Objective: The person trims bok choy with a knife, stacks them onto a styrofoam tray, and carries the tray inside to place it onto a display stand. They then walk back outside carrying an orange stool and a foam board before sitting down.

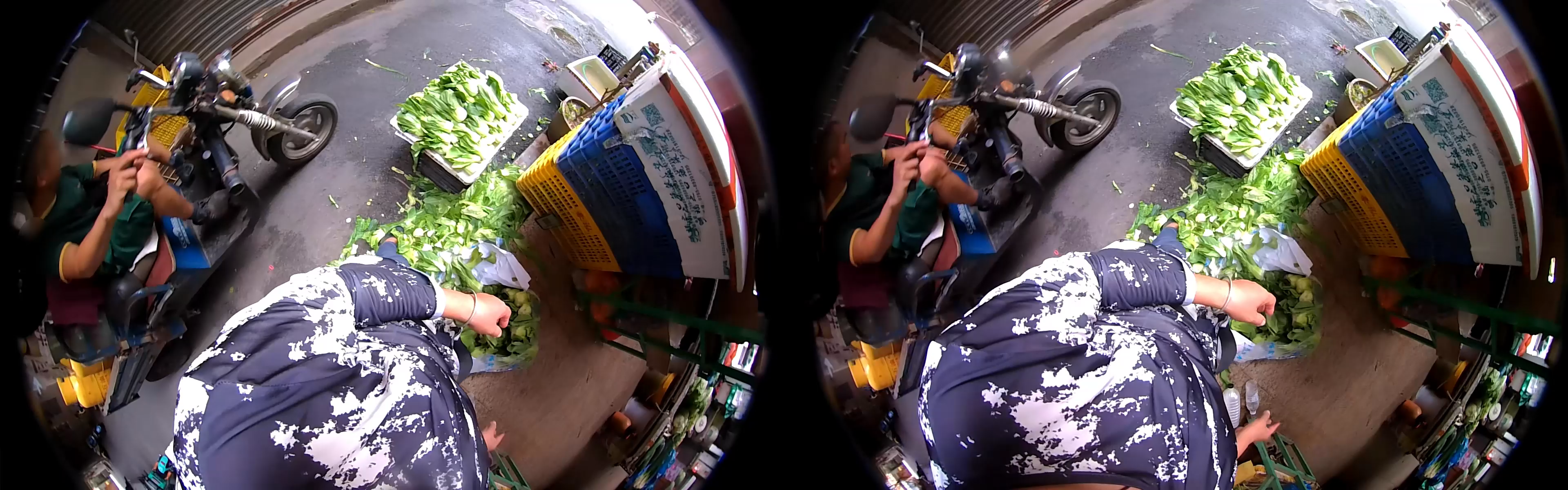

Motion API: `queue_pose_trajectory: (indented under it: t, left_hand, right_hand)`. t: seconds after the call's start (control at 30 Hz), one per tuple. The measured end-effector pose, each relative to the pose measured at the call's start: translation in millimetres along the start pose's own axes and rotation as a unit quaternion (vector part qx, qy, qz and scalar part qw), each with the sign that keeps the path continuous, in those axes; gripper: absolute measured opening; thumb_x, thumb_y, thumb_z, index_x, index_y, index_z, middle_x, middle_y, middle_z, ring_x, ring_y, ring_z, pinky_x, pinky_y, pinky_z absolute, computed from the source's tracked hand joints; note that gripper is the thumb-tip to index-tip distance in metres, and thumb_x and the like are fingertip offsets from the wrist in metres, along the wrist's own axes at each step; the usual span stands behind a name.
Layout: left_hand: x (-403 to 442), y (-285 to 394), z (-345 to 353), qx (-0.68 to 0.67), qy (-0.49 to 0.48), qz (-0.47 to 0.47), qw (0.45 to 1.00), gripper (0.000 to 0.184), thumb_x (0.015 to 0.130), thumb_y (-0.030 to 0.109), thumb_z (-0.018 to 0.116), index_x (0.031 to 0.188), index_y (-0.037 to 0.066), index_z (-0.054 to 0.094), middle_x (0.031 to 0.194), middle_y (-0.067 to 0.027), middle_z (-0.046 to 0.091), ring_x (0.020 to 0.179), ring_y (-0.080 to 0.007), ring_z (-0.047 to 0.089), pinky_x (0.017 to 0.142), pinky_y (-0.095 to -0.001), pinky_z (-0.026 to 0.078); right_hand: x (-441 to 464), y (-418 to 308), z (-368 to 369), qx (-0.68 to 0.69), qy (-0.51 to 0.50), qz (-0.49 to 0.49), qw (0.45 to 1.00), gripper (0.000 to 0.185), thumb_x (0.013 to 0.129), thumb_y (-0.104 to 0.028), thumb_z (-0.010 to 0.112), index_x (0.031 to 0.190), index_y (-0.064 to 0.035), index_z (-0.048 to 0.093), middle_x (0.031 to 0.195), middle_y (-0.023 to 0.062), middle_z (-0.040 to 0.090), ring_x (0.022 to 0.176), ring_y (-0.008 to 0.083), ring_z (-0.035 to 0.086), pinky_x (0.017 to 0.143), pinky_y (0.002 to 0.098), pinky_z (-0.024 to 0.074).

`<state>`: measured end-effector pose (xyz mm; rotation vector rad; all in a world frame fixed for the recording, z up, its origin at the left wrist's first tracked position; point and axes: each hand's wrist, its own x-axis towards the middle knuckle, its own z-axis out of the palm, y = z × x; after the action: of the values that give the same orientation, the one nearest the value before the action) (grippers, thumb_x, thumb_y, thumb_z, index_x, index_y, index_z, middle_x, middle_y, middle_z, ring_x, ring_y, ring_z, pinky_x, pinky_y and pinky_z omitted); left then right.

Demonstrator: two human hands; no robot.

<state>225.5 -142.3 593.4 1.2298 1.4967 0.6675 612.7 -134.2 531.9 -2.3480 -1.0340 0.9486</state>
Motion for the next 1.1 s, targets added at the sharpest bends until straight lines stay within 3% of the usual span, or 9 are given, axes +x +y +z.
queue_pose_trajectory:
  t: [0.07,0.13,0.27,0.43,0.67,1.1]
  left_hand:
    - [-2,5,0,0.000,0.003,0.009,1.000,0.034,0.067,0.025,0.059,0.094,0.004,0.055,0.085,-0.0099,0.060,0.080,-0.0240,0.058,0.069,-0.0322,0.044]
    - [-3,5,-2,-0.004,0.001,0.006,1.000,0.035,0.067,0.025,0.059,0.094,0.005,0.055,0.086,-0.0100,0.060,0.081,-0.0238,0.058,0.070,-0.0320,0.044]
    - [7,0,-1,-0.018,-0.004,0.003,1.000,0.035,0.067,0.026,0.060,0.095,0.006,0.055,0.086,-0.0108,0.060,0.081,-0.0241,0.058,0.070,-0.0318,0.045]
    - [15,9,-1,-0.005,-0.027,0.007,1.000,0.035,0.068,0.026,0.059,0.096,0.006,0.055,0.086,-0.0109,0.060,0.081,-0.0240,0.058,0.070,-0.0324,0.045]
    - [21,19,18,0.046,-0.112,0.032,0.992,0.036,0.068,0.028,0.060,0.096,0.006,0.055,0.088,-0.0107,0.060,0.083,-0.0250,0.057,0.071,-0.0325,0.045]
    - [22,25,35,0.120,-0.205,0.068,0.969,0.035,0.068,0.026,0.058,0.097,0.006,0.054,0.086,-0.0112,0.059,0.081,-0.0259,0.057,0.071,-0.0328,0.044]
  right_hand:
    - [11,18,26,-0.067,-0.080,-0.113,0.988,0.058,0.070,-0.016,0.061,0.119,0.0053,0.037,0.109,0.0190,0.050,0.096,0.0245,0.050,0.082,0.0317,0.0388]
    - [30,43,49,-0.066,-0.188,-0.077,0.977,0.054,0.069,-0.009,0.061,0.117,0.0038,0.041,0.107,0.0131,0.052,0.093,0.0194,0.050,0.082,0.0284,0.0385]
    - [35,78,85,-0.036,-0.212,0.000,0.977,0.053,0.070,-0.010,0.060,0.117,0.0039,0.040,0.107,0.0134,0.052,0.093,0.0199,0.050,0.082,0.0289,0.0389]
    - [19,59,81,0.049,-0.213,0.104,0.970,0.051,0.072,-0.011,0.058,0.117,0.0040,0.040,0.106,0.0139,0.051,0.093,0.0208,0.050,0.081,0.0296,0.0396]
    - [-15,86,64,0.148,-0.187,0.229,0.944,0.049,0.074,-0.013,0.056,0.116,0.0042,0.038,0.106,0.0146,0.050,0.094,0.0220,0.050,0.080,0.0307,0.0406]
    - [-75,125,61,0.241,-0.176,0.341,0.892,0.045,0.078,-0.016,0.051,0.115,0.0045,0.036,0.105,0.0159,0.048,0.094,0.0243,0.050,0.079,0.0328,0.0424]
